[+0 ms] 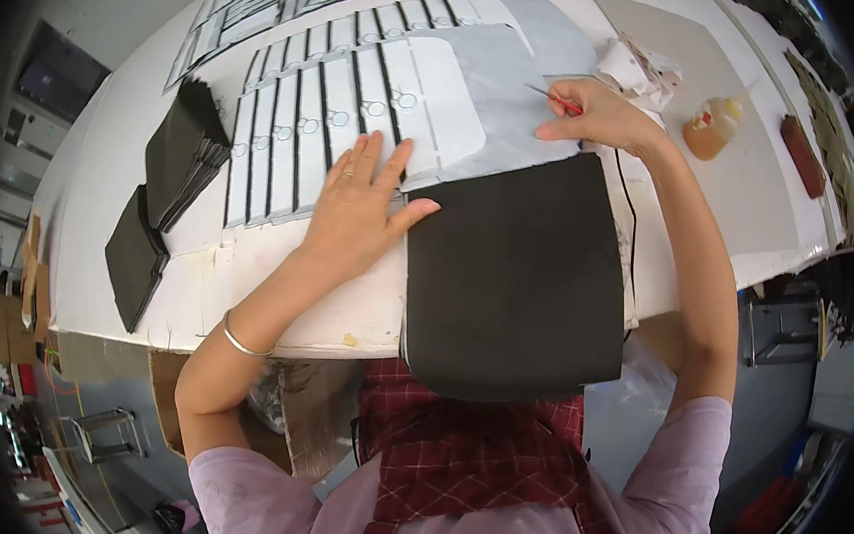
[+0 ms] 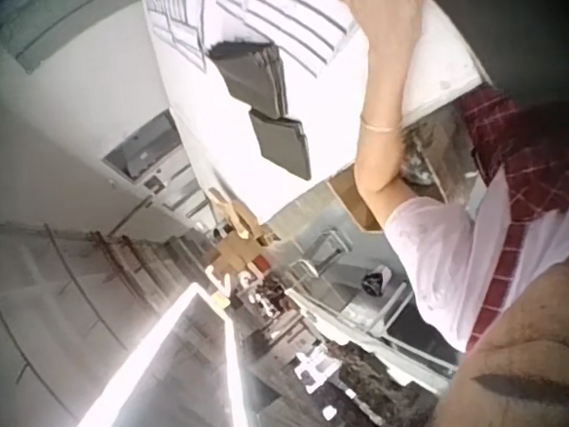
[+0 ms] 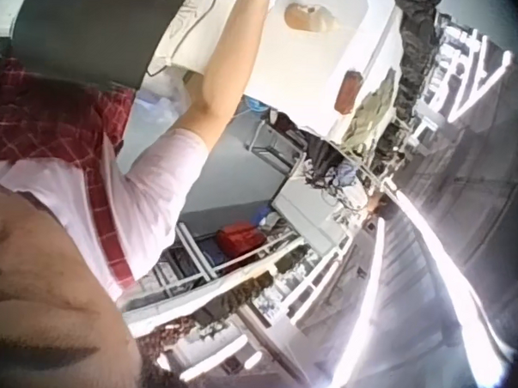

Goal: The person uses scissors to trim threads from dark fabric pieces and applies glue from a squeeze bottle to circular areas on white paper templates. They repeatedly place fabric pieces onto the templates, press them down, and trim excess threads. The person stacks completed pieces and continues the process with new fabric and templates.

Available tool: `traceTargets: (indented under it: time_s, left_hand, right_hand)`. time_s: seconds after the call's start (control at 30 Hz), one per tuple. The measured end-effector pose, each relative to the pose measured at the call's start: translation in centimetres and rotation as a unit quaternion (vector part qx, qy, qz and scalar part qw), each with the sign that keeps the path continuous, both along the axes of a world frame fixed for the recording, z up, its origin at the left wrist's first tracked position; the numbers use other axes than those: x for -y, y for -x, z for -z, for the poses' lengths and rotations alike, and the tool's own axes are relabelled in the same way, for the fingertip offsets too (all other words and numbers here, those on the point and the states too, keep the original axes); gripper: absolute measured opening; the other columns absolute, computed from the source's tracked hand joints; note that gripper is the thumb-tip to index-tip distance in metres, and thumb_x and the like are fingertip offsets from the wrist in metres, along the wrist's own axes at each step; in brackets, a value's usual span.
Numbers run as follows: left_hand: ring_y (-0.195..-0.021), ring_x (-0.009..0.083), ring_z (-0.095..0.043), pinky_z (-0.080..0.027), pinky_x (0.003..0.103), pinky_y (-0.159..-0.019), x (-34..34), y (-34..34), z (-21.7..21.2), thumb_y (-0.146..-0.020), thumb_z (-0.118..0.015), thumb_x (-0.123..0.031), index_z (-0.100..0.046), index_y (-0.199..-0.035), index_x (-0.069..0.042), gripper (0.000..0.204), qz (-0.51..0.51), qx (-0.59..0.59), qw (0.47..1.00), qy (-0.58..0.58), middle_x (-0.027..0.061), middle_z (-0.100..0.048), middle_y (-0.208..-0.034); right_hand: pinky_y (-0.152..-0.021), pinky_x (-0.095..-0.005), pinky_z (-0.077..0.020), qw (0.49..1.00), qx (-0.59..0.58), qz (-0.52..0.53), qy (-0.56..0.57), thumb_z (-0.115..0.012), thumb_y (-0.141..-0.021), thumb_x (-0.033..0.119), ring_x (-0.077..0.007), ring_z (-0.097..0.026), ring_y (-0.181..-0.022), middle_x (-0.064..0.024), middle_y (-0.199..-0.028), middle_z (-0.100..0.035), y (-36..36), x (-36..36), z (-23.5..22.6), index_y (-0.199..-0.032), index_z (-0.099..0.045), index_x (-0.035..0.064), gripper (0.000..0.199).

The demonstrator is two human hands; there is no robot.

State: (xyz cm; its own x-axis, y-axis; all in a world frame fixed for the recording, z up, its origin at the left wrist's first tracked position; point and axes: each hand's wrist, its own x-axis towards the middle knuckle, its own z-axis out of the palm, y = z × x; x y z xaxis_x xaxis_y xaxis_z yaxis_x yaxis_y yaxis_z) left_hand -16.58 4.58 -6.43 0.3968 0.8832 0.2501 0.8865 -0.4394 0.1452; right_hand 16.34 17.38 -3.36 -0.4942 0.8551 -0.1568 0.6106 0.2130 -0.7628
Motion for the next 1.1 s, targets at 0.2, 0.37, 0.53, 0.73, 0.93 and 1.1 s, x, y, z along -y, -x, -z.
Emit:
traceTargets:
  time_s: [0.2,0.37,0.53,0.73,0.93,1.1]
  left_hand:
    - [-0.142,0.0391,-0.038,-0.025,0.049,-0.119,-0.1,-0.5,-2.7,-0.101,-0.054,-0.046,-0.047,-0.147,-0.006,0.061,-0.020,-0.053,0.998,0.037,0.0237,-0.045,-0.150]
    - [-0.112,0.0317,-0.061,-0.045,0.040,-0.099,1.3,-7.7,-6.2,-0.091,-0.071,-0.019,-0.064,-0.121,-0.004,0.035,0.158,0.162,0.973,0.041,0.0150,-0.065,-0.117]
    - [-0.077,0.0166,-0.062,-0.047,0.027,-0.061,2.4,-14.1,-5.5,-0.086,-0.073,-0.006,-0.068,-0.102,-0.002,0.018,0.238,0.278,0.914,0.176,0.0069,-0.061,-0.087]
    - [-0.069,0.0229,-0.060,-0.048,0.035,-0.065,2.3,-16.8,-5.0,-0.087,-0.072,-0.013,-0.064,-0.091,0.000,0.016,0.208,0.203,0.943,0.163,0.0089,-0.061,-0.082]
    - [-0.071,0.0103,-0.056,-0.051,0.027,-0.066,1.0,-15.8,-5.6,-0.099,-0.061,-0.019,-0.061,-0.098,0.001,0.020,0.093,0.376,0.823,0.415,0.0031,-0.058,-0.080]
    - [-0.070,0.0120,-0.054,-0.050,0.027,-0.065,2.4,-16.2,-5.6,-0.095,-0.065,-0.015,-0.062,-0.100,-0.001,0.015,0.188,0.255,0.918,0.238,0.0038,-0.056,-0.080]
  right_hand:
    - [-0.057,-0.0317,-0.0337,0.953,0.059,0.111,-0.275,-0.076,-0.087,0.030,-0.0152,-0.036,-0.062,-0.0046,-0.067,-0.040,-4.7,9.1,-3.4,-0.084,-0.051,0.0014,0.038]
    - [-0.057,-0.0329,-0.0360,0.972,-0.033,0.167,-0.165,-0.071,-0.092,0.028,-0.0160,-0.039,-0.061,-0.0069,-0.064,-0.043,-6.8,17.2,-4.6,-0.092,-0.058,-0.0004,0.032]
    - [-0.053,-0.0334,-0.0366,0.972,-0.005,0.162,-0.167,-0.071,-0.092,0.027,-0.0185,-0.041,-0.054,-0.0093,-0.062,-0.047,-7.0,20.6,-3.2,-0.093,-0.061,0.0016,0.027]
    - [-0.052,-0.0363,-0.0413,0.978,0.037,0.128,-0.163,-0.071,-0.091,0.032,-0.0280,-0.055,-0.052,-0.0108,-0.061,-0.058,-7.4,21.0,-2.5,-0.092,-0.064,0.0034,0.030]
    - [-0.054,-0.0381,-0.0440,0.973,0.048,0.091,-0.205,-0.067,-0.094,0.036,-0.0302,-0.060,-0.056,-0.0099,-0.061,-0.061,-7.2,20.8,-1.5,-0.091,-0.063,0.0055,0.031]
    - [-0.055,-0.0397,-0.0458,0.968,0.076,0.099,-0.218,-0.063,-0.095,0.042,-0.0319,-0.064,-0.059,-0.0096,-0.063,-0.064,-7.4,20.7,-1.9,-0.089,-0.063,0.0068,0.036]
